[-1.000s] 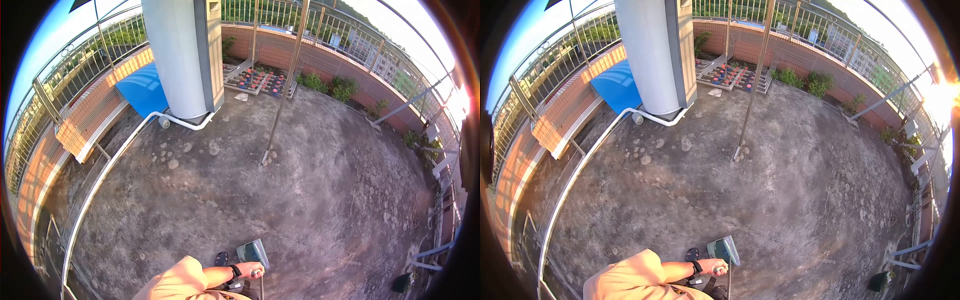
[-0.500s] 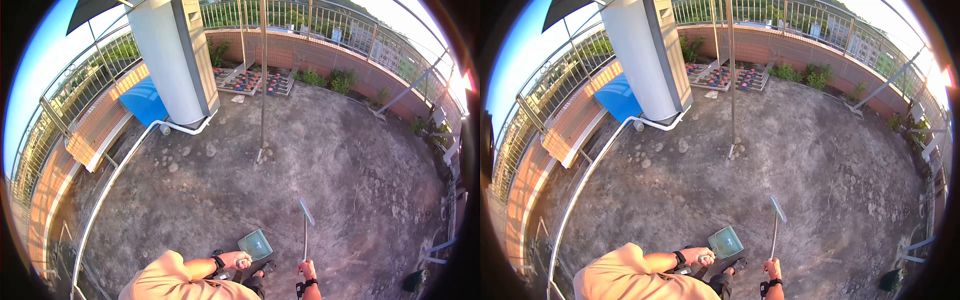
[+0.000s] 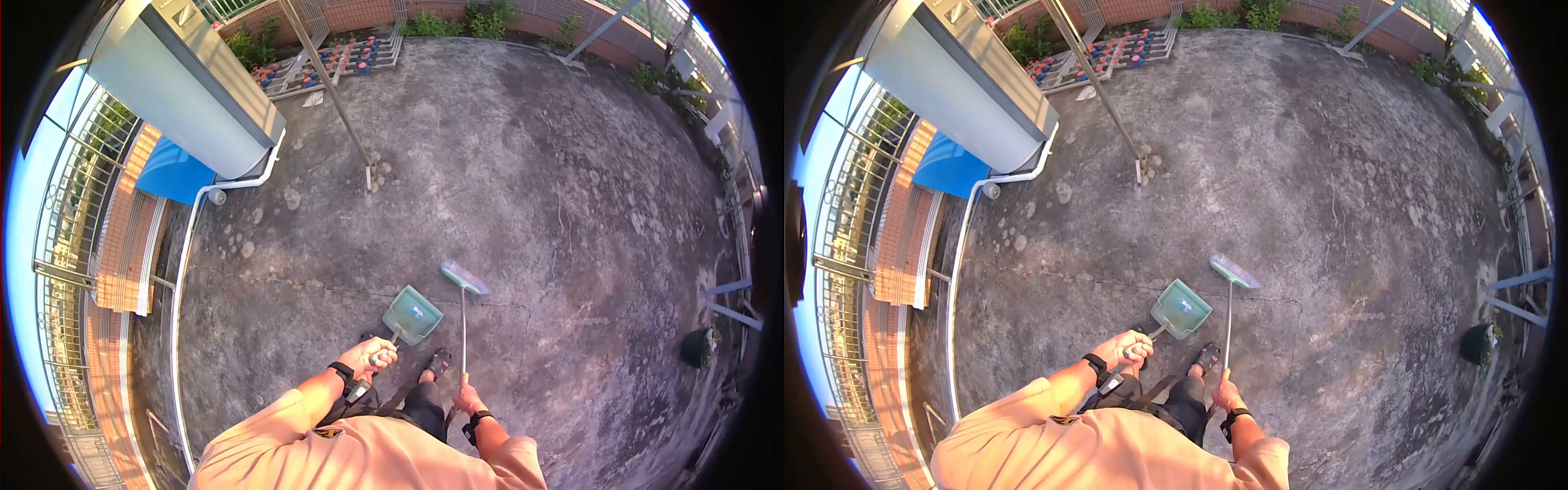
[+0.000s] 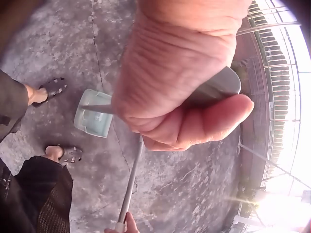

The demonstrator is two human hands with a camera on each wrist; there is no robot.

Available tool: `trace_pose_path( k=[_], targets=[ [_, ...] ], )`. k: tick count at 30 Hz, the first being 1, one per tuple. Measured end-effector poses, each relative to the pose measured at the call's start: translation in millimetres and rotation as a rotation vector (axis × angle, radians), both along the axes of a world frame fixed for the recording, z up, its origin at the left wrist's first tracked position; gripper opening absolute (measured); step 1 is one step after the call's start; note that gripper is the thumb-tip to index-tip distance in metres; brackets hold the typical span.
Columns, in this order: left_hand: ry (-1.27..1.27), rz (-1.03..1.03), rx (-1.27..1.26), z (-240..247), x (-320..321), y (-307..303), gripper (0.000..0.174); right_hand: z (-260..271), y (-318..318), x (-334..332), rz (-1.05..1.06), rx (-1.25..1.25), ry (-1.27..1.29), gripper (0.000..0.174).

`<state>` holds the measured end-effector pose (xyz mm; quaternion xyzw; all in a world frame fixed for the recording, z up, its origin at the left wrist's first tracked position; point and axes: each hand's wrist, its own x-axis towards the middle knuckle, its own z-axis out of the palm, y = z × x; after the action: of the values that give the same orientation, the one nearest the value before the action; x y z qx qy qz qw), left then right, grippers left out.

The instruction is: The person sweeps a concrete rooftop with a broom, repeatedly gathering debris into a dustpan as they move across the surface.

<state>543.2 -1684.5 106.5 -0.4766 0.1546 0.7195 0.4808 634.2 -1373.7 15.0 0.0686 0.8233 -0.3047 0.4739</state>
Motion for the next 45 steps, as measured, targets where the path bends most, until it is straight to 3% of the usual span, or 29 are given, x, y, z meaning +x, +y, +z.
trace_pose_path(
  k=[2,4,5,6,8,10,15,17,20,22,25,27,28,29,31,34,37,39,42,45],
  targets=[
    [-0.034,0.015,0.039,-7.1,-2.5,-7.9,0.022,12.4,-2.9,44.0,-0.021,-0.11,-0.172,0.074],
    [-0.029,0.003,0.057,-12.5,-3.2,-19.6,0.022,38.7,-5.1,69.8,0.059,-0.223,-0.061,0.075],
    [0.005,-0.017,0.113,-19.9,-1.6,-27.1,0.02,64.7,-6.8,72.9,-0.186,-0.308,-0.279,0.075],
    [0.038,-0.041,0.17,-26.2,1.3,-34.0,0.019,93.4,-13.1,70.6,-0.202,-0.292,-0.287,0.075],
    [0.012,-0.033,0.197,-29.9,1.4,-43.2,0.019,125.8,-23.7,66.9,-0.53,-0.346,-0.329,0.071],
    [0.023,-0.007,0.146,-23.5,1.2,-49.4,0.019,136.0,-30.3,67.3,-0.683,-0.388,-0.293,0.065],
    [0.036,-0.118,0.133,-23.5,-2.3,-60.1,0.017,143.0,-37.1,35.8,-0.837,-0.333,-0.149,0.073],
    [0.082,-0.259,0.113,-16.4,-3.8,-58.8,0.014,130.5,-24.8,16.1,-0.878,-0.292,-0.081,0.076],
    [0.137,-0.435,0.024,3.6,-8.5,-52.3,0.019,105.4,-0.5,-20.7,-0.88,-0.288,0.02,0.072],
    [0.125,-0.45,0.008,-5.1,-8.1,-52.1,0.018,90.0,9.0,-47.8,-0.833,-0.195,0.069,0.071],
    [0.113,-0.456,0.067,-12.4,-15.6,-45.5,0.019,56.3,7.2,-57.2,-0.865,-0.262,0.138,0.063],
    [0.092,-0.477,0.048,-13.5,-21.4,-38.1,0.02,35.5,-10.3,-48.1,-0.815,-0.176,0.129,0.046],
    [0.084,-0.478,0.037,-13.2,-26.3,-33.8,0.02,9.2,-17.9,-25.8,-0.694,-0.176,0.188,0.033],
    [0.081,-0.462,0.041,-10.5,-29.5,-30.2,0.017,30.3,-42.3,-17.0,-0.771,-0.165,0.023,0.04],
    [0.065,-0.479,0.034,-10.7,-39.3,-27.9,0.016,25.8,-78.5,32.2,-0.625,-0.16,-0.106,0.07],
    [0.082,-0.508,0.055,-16.8,-45.7,-26.6,0.011,52.6,-109.7,77.9,-0.539,-0.281,-0.22,0.08],
    [0.092,-0.515,0.028,-17.0,-50.0,-26.3,0.009,78.3,-114.2,97.5,-0.664,-0.398,-0.184,0.075],
    [0.08,-0.535,0.035,-17.6,-52.1,-27.5,0.012,106.9,-108.8,97.6,-0.952,-0.565,-0.223,0.067],
    [0.085,-0.54,0.021,-7.5,-57.3,-24.7,0.018,143.6,-107.1,93.0,-1.146,-0.535,-0.252,0.066],
    [0.056,-0.568,0.034,-11.5,-63.2,-18.9,0.019,143.9,-98.7,102.1,-1.293,-0.528,-0.197,0.068]
  ],
)
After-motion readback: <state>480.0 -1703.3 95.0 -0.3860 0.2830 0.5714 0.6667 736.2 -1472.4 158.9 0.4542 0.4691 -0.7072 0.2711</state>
